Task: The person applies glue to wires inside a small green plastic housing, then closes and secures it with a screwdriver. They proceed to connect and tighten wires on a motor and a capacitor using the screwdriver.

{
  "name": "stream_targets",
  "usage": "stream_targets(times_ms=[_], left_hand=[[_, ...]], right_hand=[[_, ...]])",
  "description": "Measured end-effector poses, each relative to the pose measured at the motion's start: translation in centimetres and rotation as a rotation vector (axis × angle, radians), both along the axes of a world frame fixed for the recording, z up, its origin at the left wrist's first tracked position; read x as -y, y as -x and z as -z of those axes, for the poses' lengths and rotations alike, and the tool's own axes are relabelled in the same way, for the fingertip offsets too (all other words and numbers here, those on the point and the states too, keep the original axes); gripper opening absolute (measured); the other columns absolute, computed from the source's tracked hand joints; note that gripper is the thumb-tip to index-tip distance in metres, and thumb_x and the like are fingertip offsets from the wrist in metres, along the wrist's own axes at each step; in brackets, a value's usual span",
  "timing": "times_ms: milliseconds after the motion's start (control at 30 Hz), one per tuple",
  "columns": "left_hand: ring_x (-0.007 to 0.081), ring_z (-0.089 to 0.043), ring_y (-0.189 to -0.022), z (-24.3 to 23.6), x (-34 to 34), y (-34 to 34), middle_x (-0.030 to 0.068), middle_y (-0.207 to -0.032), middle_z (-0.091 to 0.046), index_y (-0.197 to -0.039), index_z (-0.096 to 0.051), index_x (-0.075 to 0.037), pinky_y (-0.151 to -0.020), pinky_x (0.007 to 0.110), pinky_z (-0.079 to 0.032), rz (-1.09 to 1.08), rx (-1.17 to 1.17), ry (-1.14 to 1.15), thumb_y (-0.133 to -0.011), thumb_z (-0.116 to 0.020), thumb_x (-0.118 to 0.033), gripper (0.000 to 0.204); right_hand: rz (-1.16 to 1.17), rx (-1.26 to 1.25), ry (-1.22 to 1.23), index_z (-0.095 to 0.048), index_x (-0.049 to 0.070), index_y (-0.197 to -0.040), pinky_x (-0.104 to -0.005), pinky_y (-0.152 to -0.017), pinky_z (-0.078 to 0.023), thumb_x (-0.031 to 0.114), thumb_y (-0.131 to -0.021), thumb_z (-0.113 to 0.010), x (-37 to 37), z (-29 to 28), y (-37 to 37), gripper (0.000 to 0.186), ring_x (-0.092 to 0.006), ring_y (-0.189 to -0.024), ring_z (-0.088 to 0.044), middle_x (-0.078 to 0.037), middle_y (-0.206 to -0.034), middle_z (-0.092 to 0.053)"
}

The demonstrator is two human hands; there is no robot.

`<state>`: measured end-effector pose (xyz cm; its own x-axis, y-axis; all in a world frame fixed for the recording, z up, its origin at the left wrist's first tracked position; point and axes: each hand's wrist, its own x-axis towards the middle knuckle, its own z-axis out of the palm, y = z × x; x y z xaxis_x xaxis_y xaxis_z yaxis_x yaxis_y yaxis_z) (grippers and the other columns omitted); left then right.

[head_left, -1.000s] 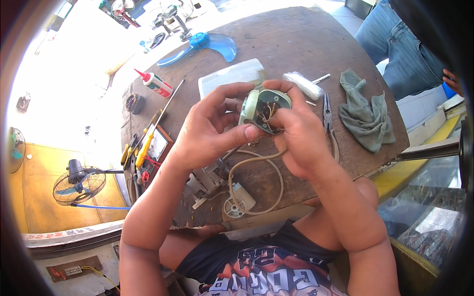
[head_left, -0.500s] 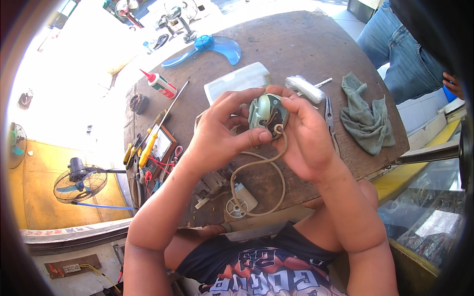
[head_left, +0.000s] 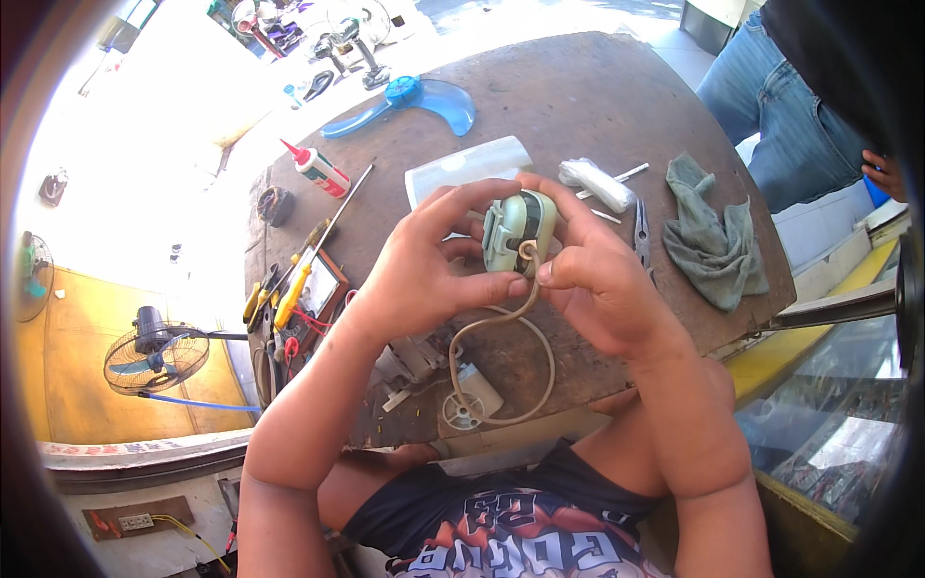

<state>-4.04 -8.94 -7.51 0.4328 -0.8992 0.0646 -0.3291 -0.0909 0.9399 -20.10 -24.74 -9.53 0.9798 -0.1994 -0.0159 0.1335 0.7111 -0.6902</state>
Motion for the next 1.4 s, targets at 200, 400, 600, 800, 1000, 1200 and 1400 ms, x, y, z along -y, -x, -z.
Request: stream_targets(times_ms=[200, 400, 600, 800, 1000, 1200, 1400], left_hand=[[0.0212, -0.068, -0.119, -1.3, -0.2, -0.2, 0.0101, -0.134, -0.064, -0.154, -0.064, -0.012, -0.106, 0.042, -0.062, 0.013, -0.004, -0.064, -0.076, -0.101, -0.027, 0.087], [0.0174, -0.066, -0.123, -2.5, -0.5, 0.2, 0.0066, -0.135, -0.063, -0.158, -0.060, -0.006, -0.108, 0.039, -0.060, 0.030, 0.227, -0.163, -0.079, -0.100, -0.015, 0.088], [0.0172, -0.066, -0.119, -2.6, -0.4, 0.0, 0.0073, -0.132, -0.064, -0.157, -0.061, -0.008, -0.105, 0.037, -0.061, 0.018, 0.034, -0.045, -0.079, -0.100, -0.019, 0.088], [0.0167, -0.065, -0.119, -2.8, -0.6, 0.1, 0.0071, -0.130, -0.065, -0.156, -0.062, -0.008, -0.103, 0.036, -0.061, 0.035, 0.186, -0.090, -0.079, -0.101, -0.020, 0.087], [0.0156, -0.065, -0.114, -2.8, -0.2, 0.2, 0.0066, -0.128, -0.065, -0.154, -0.063, -0.007, -0.099, 0.034, -0.061, 0.027, 0.179, -0.084, -0.077, -0.102, -0.021, 0.088], [0.0156, -0.066, -0.114, -2.8, -0.4, 0.3, 0.0066, -0.128, -0.065, -0.153, -0.064, -0.006, -0.099, 0.034, -0.062, 0.000, 0.240, -0.139, -0.075, -0.103, -0.022, 0.089], [0.0178, -0.068, -0.118, -2.4, -0.4, 0.9, 0.0077, -0.131, -0.064, -0.148, -0.067, -0.007, -0.099, 0.035, -0.063, -0.061, 0.252, -0.200, -0.072, -0.105, -0.024, 0.087]], right_hand=[[-0.032, -0.045, 0.109, -0.023, 0.000, -0.172, -0.0434, -0.112, -0.052, -0.001, -0.092, -0.054, 0.1, -0.2, 0.2, 0.086, -0.0276, -0.138, -0.059, -0.018, -0.151, -0.055], [-0.046, -0.017, 0.066, -0.022, 0.001, -0.173, -0.0436, -0.116, -0.050, -0.001, -0.096, -0.049, -0.3, -0.2, -0.1, 0.081, -0.0292, -0.139, -0.059, -0.019, -0.153, -0.053], [-0.025, -0.054, 0.129, -0.022, 0.004, -0.174, -0.0438, -0.119, -0.048, 0.002, -0.100, -0.049, -0.3, -0.7, 0.3, 0.079, -0.0289, -0.143, -0.057, -0.020, -0.155, -0.051], [-0.007, -0.061, 0.340, -0.025, 0.006, -0.173, -0.0421, -0.115, -0.051, 0.006, -0.104, -0.051, -0.1, -0.3, 0.0, 0.074, -0.0249, -0.140, -0.059, -0.018, -0.154, -0.053], [0.020, -0.081, 0.411, -0.027, 0.008, -0.171, -0.0388, -0.112, -0.054, 0.006, -0.107, -0.049, -0.2, 0.3, -0.1, 0.068, -0.0221, -0.136, -0.062, -0.016, -0.150, -0.055], [0.010, -0.077, 0.476, -0.025, 0.008, -0.172, -0.0354, -0.109, -0.053, 0.007, -0.108, -0.048, -0.3, 0.2, -0.1, 0.068, -0.0178, -0.130, -0.061, -0.013, -0.146, -0.056], [0.009, -0.097, 0.532, -0.019, 0.003, -0.171, -0.0341, -0.107, -0.050, 0.009, -0.110, -0.053, -0.5, 0.4, -0.3, 0.071, -0.0182, -0.126, -0.057, -0.014, -0.140, -0.056]])
